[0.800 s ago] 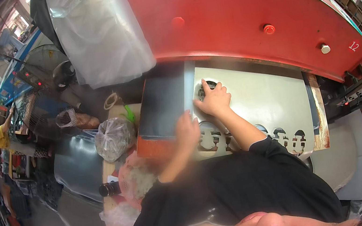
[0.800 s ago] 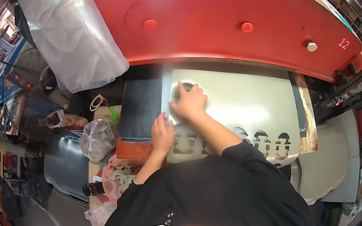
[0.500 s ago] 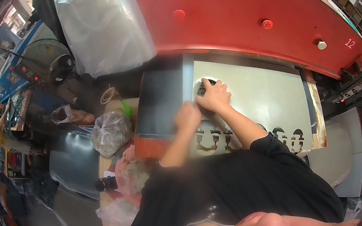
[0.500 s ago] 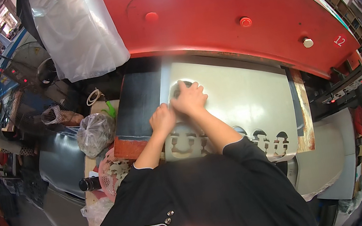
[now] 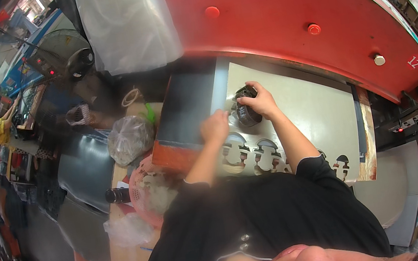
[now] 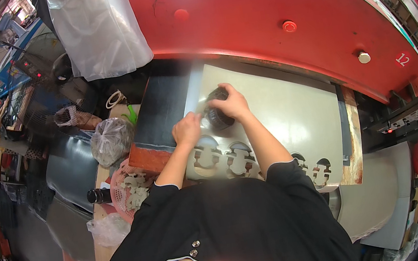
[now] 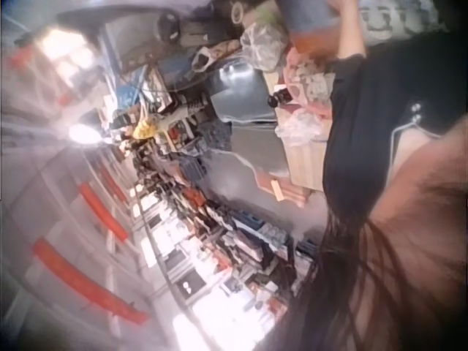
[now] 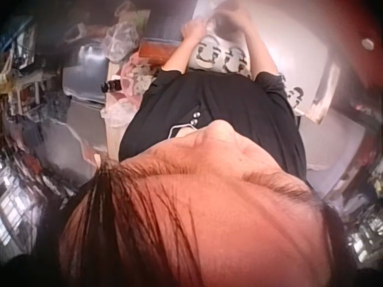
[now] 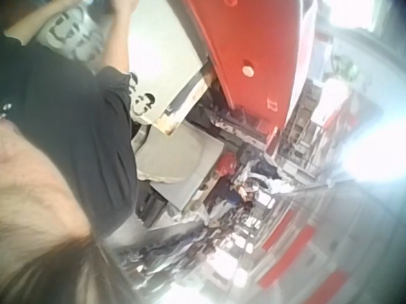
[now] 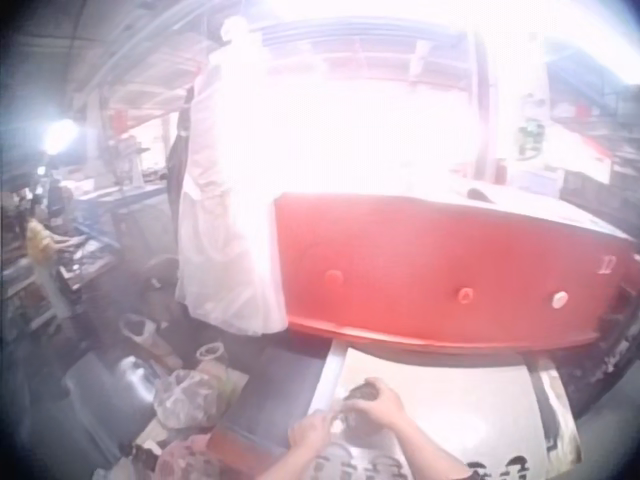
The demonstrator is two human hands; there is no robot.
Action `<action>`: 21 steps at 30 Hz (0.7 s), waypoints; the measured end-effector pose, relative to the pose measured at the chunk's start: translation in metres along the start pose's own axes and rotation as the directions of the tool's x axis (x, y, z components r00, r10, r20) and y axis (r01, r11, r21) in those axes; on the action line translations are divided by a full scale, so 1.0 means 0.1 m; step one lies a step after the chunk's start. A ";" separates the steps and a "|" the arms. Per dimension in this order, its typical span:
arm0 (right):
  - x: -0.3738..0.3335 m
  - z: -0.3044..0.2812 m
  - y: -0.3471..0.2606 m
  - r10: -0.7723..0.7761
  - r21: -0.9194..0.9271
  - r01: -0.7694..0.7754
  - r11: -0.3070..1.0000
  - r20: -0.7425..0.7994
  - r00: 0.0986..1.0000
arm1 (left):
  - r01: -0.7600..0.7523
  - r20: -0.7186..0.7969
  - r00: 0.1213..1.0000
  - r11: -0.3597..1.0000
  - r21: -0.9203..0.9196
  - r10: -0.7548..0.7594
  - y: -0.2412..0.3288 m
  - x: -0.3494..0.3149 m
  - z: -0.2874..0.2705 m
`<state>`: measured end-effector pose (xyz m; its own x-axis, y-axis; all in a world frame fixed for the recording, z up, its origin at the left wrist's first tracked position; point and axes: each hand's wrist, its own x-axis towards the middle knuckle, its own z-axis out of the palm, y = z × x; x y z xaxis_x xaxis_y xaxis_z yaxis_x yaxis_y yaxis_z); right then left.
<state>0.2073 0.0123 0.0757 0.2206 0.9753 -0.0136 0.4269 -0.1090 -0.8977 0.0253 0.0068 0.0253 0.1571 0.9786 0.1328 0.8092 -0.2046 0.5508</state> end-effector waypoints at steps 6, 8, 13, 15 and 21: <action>0.01 -0.24 0.08 0.162 0.539 -0.249 0.805 0.204 0.965 | -0.039 -0.042 0.998 0.998 0.052 0.042 0.03 -0.05 -0.04; 0.02 -0.30 0.06 0.205 0.566 -0.317 0.761 0.255 0.945 | -0.014 -0.037 0.999 0.999 0.050 0.015 0.03 -0.05 -0.03; 0.11 -0.42 0.07 0.273 0.527 -0.423 0.737 0.341 0.900 | -0.034 -0.101 0.994 0.998 0.052 0.039 0.03 -0.06 -0.03; 0.18 -0.45 0.15 0.281 0.571 -0.461 0.680 0.377 0.882 | -0.032 -0.119 0.992 0.999 0.037 0.036 0.03 -0.07 -0.02; 0.36 -0.52 0.35 0.272 0.634 -0.538 0.556 0.472 0.838 | -0.043 -0.164 0.985 0.998 0.049 0.051 0.00 -0.08 0.03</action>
<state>0.2756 0.0335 0.0662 -0.1132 0.8787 -0.4637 -0.4368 -0.4632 -0.7711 0.0258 -0.0008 0.0221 0.1029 0.9502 0.2943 0.8285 -0.2456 0.5033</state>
